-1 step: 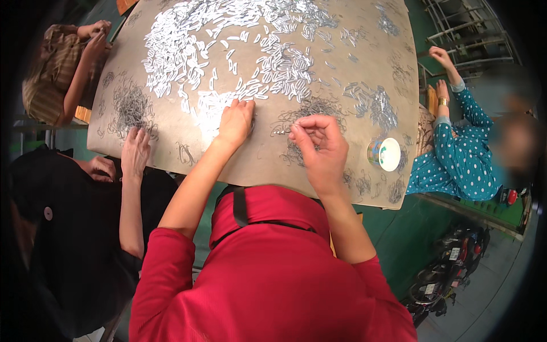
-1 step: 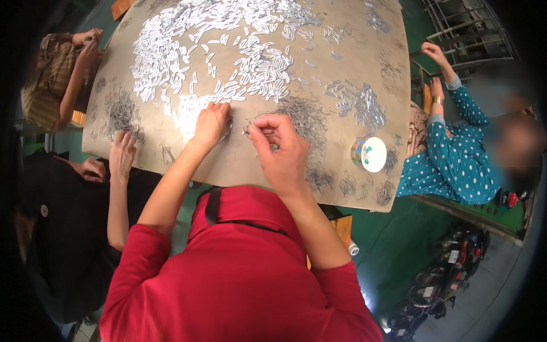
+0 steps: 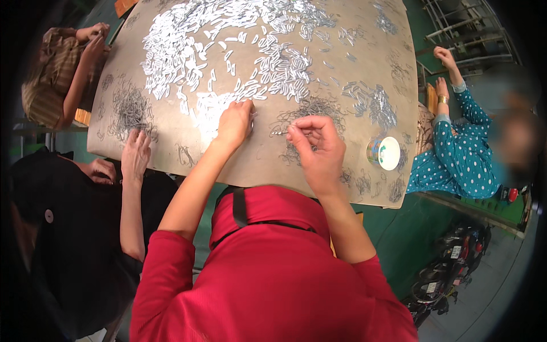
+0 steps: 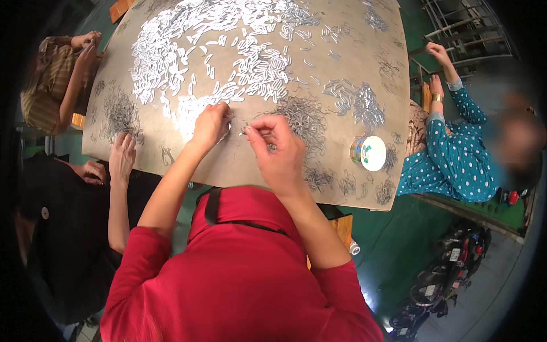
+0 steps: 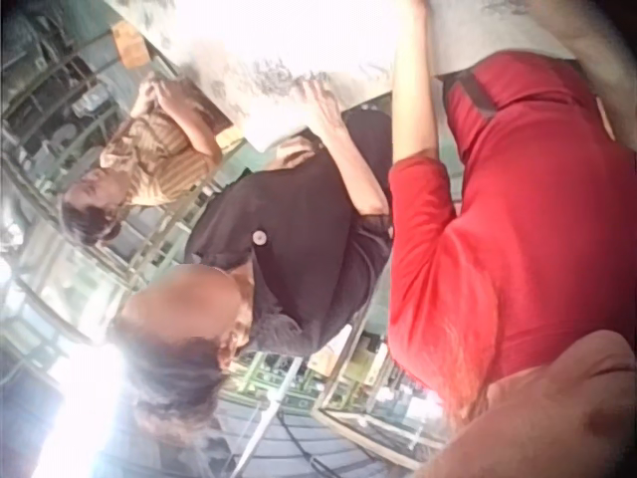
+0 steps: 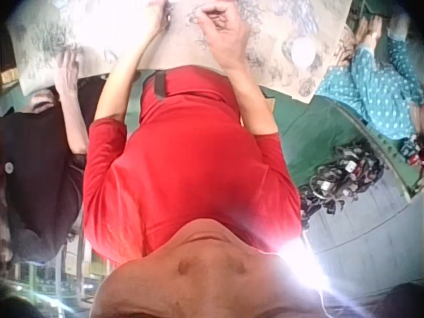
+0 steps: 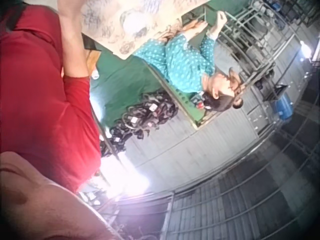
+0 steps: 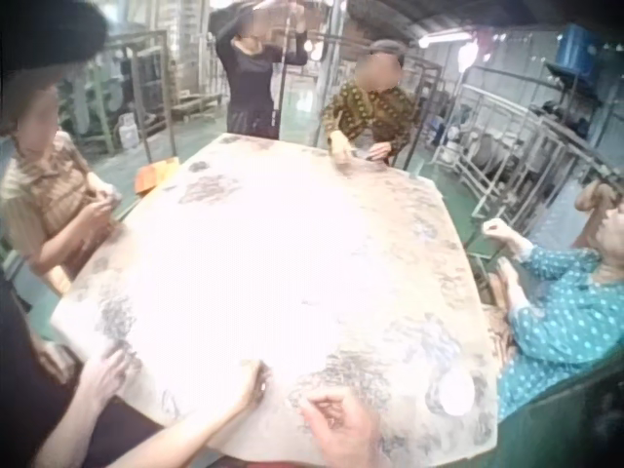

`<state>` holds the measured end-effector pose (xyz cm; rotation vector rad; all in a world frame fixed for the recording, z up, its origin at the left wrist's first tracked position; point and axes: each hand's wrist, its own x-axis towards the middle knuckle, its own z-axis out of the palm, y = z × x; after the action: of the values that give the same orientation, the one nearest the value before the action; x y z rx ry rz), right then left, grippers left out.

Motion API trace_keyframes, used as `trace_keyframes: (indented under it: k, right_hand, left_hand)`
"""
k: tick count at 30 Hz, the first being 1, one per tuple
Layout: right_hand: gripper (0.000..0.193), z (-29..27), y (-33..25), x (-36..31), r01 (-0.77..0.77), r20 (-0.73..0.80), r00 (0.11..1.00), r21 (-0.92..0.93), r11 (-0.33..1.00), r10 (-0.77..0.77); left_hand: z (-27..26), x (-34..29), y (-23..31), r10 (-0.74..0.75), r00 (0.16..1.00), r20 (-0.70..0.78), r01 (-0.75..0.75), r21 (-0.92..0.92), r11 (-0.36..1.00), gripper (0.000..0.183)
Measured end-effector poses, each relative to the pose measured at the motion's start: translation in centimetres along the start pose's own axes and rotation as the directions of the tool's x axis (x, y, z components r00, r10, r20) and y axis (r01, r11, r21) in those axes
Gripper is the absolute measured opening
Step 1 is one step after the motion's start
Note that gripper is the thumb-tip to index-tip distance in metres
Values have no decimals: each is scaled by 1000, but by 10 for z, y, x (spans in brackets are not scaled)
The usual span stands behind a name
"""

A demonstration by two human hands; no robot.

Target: The person picks up individual small metal links and wire segments from a table and threads the wire through the links to form a chain.

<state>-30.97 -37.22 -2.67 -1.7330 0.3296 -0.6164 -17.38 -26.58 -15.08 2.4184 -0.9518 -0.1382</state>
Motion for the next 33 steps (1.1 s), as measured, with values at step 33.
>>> trace_keyframes:
  k: [33]
  right_hand:
    - [12,-7,23,17,355,46,932,-316,880,-360]
  left_hand:
    - [-82,-24,92,-120,949,-292,-135,-720,681,13]
